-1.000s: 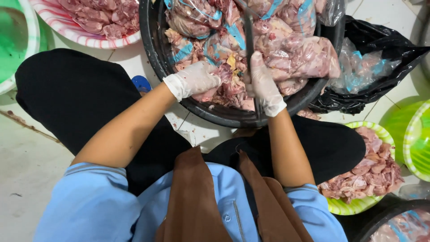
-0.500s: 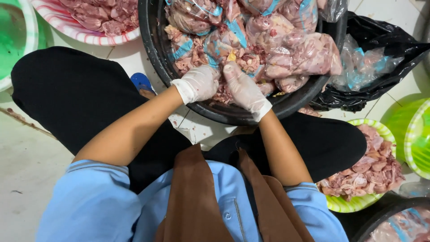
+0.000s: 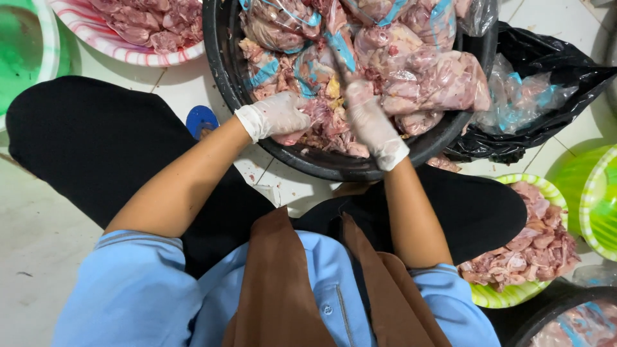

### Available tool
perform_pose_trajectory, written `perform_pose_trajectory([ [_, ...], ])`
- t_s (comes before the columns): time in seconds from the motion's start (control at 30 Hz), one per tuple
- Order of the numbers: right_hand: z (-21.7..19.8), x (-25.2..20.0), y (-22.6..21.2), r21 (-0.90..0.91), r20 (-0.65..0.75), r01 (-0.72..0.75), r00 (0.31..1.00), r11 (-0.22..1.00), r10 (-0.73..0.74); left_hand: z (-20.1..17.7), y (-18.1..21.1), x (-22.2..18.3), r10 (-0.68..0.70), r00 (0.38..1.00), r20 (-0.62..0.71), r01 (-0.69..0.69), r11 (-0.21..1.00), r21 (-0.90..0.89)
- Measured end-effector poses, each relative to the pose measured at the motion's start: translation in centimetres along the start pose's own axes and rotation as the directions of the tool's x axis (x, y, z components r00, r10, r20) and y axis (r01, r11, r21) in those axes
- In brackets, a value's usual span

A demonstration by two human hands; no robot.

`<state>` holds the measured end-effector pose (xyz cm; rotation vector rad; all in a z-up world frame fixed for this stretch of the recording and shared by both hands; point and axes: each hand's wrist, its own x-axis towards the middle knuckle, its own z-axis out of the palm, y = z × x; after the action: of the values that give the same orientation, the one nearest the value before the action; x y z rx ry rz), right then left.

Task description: Cutting and portioning raw chicken pieces using a knife in a food processing environment.

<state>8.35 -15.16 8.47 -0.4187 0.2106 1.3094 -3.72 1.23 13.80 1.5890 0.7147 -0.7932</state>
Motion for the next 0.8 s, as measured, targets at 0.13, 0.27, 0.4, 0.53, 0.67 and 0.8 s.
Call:
perform_pose_trajectory([
  [0.13,7.2,-1.0,4.4,-0.946,-0.309,-0.260,0.906,0.196,-0.289,0.7,-3.3,3.1,0.275,0.959,-0.070,-0.213,0.860,0.464],
  [0.27,1.8,0.7,4.3,-0.889,-0.318,-0.367,0.925,-0.272,-0.209,1.8,-4.9,4.8,0.382,0.918,-0.107,-0.224,0.722,0.655],
  [0.4,1.3,0.7,4.2,-0.790,-0.375,-0.403,0.914,-0.463,-0.156,2.6,-5.9,5.0,0.531,0.845,-0.067,-0.239,0.487,0.840],
  [0.53,0.6,0.9,4.3,-0.761,-0.360,-0.392,0.918,-0.517,-0.166,3.8,-6.5,6.0,0.566,0.819,-0.098,-0.209,0.452,0.867],
  [0.67,1.1,0.2,4.1,-0.743,-0.352,-0.390,0.919,-0.544,-0.178,4.2,-5.8,4.5,0.598,0.785,-0.161,-0.100,0.379,0.920],
  [0.8,3.4,-0.6,4.0,-0.799,-0.383,-0.439,0.898,-0.410,-0.215,5.3,-7.8,9.0,0.643,0.750,-0.156,-0.136,0.382,0.914],
])
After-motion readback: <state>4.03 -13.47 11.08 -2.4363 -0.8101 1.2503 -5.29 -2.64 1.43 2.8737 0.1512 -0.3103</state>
